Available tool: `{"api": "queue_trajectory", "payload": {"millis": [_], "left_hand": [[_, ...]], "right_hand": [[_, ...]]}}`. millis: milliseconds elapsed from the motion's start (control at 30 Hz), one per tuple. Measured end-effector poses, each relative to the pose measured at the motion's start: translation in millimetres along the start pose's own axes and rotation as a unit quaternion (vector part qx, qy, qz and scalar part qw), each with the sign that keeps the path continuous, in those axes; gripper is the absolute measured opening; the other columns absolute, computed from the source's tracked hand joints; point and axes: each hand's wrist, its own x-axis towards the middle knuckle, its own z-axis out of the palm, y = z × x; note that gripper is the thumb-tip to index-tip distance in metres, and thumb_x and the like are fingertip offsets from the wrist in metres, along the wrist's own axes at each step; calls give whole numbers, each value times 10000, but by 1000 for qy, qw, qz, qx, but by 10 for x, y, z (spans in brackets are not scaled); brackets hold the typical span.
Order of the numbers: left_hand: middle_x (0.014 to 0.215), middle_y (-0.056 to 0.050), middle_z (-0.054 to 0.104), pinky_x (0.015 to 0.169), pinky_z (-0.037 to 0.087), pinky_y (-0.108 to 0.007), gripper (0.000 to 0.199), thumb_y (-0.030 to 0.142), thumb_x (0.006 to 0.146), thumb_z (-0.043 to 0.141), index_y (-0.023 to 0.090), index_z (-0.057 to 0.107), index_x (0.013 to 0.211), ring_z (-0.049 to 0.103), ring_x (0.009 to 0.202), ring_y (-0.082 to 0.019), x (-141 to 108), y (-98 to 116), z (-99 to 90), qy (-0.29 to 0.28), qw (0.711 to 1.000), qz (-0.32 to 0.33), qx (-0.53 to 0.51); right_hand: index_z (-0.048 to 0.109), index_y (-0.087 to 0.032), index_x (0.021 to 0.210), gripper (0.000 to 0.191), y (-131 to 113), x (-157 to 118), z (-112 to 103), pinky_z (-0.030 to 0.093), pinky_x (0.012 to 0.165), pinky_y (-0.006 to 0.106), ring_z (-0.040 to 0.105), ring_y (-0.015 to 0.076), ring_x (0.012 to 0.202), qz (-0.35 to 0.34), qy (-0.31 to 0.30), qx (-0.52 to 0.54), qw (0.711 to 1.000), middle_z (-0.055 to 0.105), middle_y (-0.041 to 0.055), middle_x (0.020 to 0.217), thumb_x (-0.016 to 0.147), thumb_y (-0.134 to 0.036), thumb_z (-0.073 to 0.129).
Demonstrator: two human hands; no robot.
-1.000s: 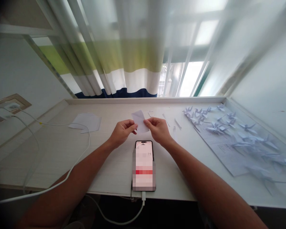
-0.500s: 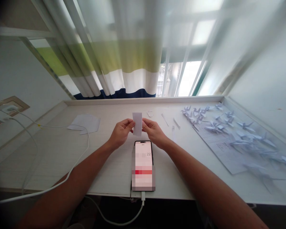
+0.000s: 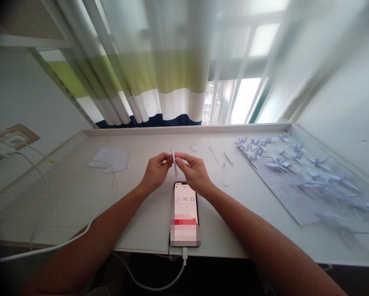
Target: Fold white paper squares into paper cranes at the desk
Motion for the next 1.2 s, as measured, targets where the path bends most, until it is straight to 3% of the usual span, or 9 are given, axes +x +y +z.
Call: {"api": "queue_trajectory", "payload": {"millis": [200, 333, 433, 567, 733, 967, 1200], "left_hand": [[729, -7, 603, 618, 452, -255, 419, 597, 907, 590, 187, 603, 822, 537, 662, -132, -44, 74, 48, -37, 997, 13, -73], [711, 4, 562, 558, 403, -241, 445, 628, 895, 589, 190, 564, 816, 484, 616, -116, -101, 134, 88, -53, 991, 8, -120], [710, 1, 577, 566, 410, -245, 439, 618, 882, 616, 189, 559, 806, 500, 619, -118, -122, 132, 91, -36, 994, 2, -104], [766, -16, 633, 599, 442, -246, 374, 556, 902, 625, 190, 586, 833, 568, 677, -134, -117, 121, 69, 20, 997, 22, -67], [836, -28, 671, 648, 472, -235, 326, 510, 894, 650, 186, 617, 887, 609, 743, -140, -118, 127, 66, 29, 997, 27, -69], [813, -43, 714, 644, 506, -260, 307, 472, 860, 699, 165, 708, 866, 639, 711, -156, -107, 104, 65, 11, 998, 10, -64], [773, -49, 730, 630, 504, -263, 311, 460, 839, 721, 152, 726, 799, 638, 676, -155, -81, 116, 25, 46, 998, -1, -43]], "right_hand": [[739, -266, 1157, 416, -53, -1, -19, 506, 1051, 446, 655, 247, 1151, -17, 22, 26, 999, 726, 73, 1215, 832, -525, 741], [757, -264, 1125, 446, -96, 14, -127, 537, 988, 449, 669, 253, 1090, 0, -10, 43, 999, 744, 75, 1164, 851, -607, 679], [783, -255, 1022, 434, -126, 9, -205, 555, 921, 432, 681, 248, 1028, -21, 5, 37, 999, 762, 68, 1048, 893, -629, 606], [773, -219, 853, 377, -156, -18, -254, 554, 807, 391, 684, 235, 862, -69, 28, -93, 993, 752, 66, 874, 896, -569, 641], [717, -189, 769, 375, -140, -29, -244, 521, 705, 334, 652, 198, 734, -82, 58, -198, 975, 727, 52, 762, 905, -530, 644], [681, -178, 759, 430, -128, 3, -223, 500, 635, 313, 644, 195, 685, -49, 67, -192, 978, 724, 64, 745, 906, -577, 616], [695, -170, 751, 522, -131, -13, -186, 503, 673, 330, 672, 224, 749, -28, 34, -219, 975, 732, 82, 771, 942, -622, 517]]}}
